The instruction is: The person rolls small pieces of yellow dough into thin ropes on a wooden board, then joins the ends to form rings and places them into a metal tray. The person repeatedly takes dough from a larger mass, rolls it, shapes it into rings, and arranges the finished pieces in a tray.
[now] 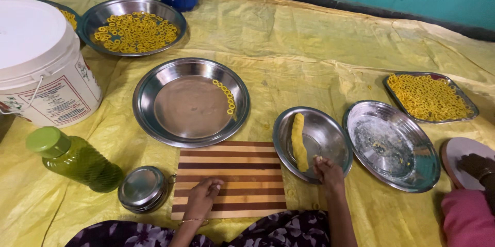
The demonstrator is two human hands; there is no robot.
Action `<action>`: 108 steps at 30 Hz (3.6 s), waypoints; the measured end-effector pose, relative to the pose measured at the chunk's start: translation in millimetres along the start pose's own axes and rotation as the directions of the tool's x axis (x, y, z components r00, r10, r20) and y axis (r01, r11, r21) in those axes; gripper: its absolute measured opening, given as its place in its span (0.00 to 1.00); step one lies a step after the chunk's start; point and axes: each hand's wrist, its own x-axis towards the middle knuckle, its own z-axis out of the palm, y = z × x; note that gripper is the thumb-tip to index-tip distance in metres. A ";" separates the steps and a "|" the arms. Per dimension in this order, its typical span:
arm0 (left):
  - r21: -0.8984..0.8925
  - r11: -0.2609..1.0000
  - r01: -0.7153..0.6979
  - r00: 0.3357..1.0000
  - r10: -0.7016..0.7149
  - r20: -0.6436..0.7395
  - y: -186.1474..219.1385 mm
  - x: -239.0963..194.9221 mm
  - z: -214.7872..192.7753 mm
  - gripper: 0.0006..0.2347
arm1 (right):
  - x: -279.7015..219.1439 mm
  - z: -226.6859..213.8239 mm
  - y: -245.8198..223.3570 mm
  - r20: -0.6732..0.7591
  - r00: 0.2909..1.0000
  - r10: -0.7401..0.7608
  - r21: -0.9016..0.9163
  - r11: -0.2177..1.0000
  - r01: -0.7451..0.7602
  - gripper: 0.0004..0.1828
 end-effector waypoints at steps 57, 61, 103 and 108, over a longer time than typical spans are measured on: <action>-0.881 0.099 0.462 0.880 -0.175 0.442 -54.5 -8.5 87.3 0.44 | -190.2 283.8 23.2 0.263 0.937 -0.231 -0.402 0.856 0.324 0.34; -0.939 0.278 0.202 0.913 0.293 0.283 -57.2 10.2 94.0 0.41 | -221.1 303.8 59.0 0.195 0.748 -0.634 -0.934 0.114 0.340 0.49; -0.845 -0.024 0.534 0.842 -0.079 0.534 -39.1 -9.7 65.2 0.47 | -184.8 269.0 -29.6 0.337 0.578 -0.743 -0.691 0.221 0.688 0.29; -0.687 -0.519 0.508 0.848 0.443 0.292 -23.9 -0.1 78.0 0.42 | -233.4 281.2 -11.8 0.447 0.688 -0.572 -0.683 0.278 0.675 0.32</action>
